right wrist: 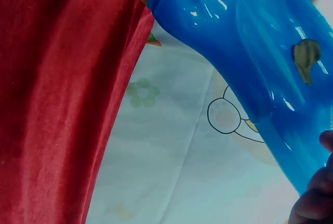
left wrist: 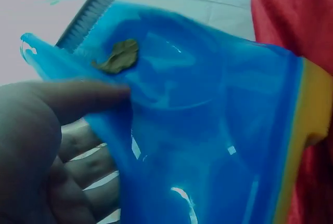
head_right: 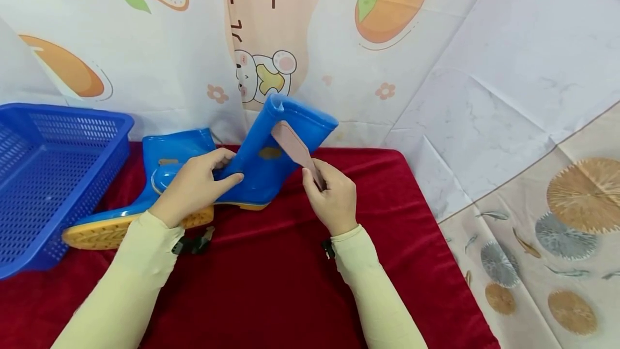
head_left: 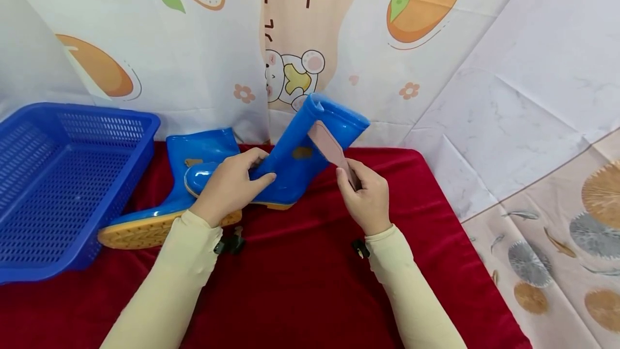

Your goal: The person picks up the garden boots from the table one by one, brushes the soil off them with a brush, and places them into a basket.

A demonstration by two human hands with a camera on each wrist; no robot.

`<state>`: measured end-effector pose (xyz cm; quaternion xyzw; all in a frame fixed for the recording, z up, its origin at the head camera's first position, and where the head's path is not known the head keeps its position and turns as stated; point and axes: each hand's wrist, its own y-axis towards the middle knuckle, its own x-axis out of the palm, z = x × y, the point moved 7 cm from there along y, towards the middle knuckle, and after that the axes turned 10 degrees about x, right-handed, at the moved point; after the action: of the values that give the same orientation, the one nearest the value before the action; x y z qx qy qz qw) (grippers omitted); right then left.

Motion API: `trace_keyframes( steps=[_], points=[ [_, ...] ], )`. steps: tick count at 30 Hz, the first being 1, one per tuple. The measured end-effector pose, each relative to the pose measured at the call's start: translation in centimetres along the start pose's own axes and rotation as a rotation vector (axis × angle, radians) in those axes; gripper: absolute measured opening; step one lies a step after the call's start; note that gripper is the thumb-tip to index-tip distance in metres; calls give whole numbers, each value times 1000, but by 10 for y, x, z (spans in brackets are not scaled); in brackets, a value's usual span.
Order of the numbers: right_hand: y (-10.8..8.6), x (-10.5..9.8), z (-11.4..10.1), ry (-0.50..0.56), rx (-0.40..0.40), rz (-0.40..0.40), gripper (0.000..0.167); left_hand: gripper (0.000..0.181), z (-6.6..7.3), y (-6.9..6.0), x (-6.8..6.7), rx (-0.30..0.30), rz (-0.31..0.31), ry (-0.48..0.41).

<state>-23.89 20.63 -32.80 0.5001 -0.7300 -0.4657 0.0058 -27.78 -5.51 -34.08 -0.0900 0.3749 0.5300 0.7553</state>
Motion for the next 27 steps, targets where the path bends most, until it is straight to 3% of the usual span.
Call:
trace_keyframes(
  steps=[5,10,15,22,27],
  points=[
    [0,-1,-4,7,-40,16,28,53,5,-1,-1,3,-18,8],
    [0,-1,-8,26,-63,-1,32,50,9,-1,-2,31,31,28],
    [-1,0,-9,35,-81,-30,32,53,9,-3,-2,21,73,36],
    [-2,2,-16,23,-119,-42,34,21,18,-4,-4,98,141,98],
    [-3,0,-17,17,-118,-32,34,21,19,-3,-3,96,130,93]
  ],
)
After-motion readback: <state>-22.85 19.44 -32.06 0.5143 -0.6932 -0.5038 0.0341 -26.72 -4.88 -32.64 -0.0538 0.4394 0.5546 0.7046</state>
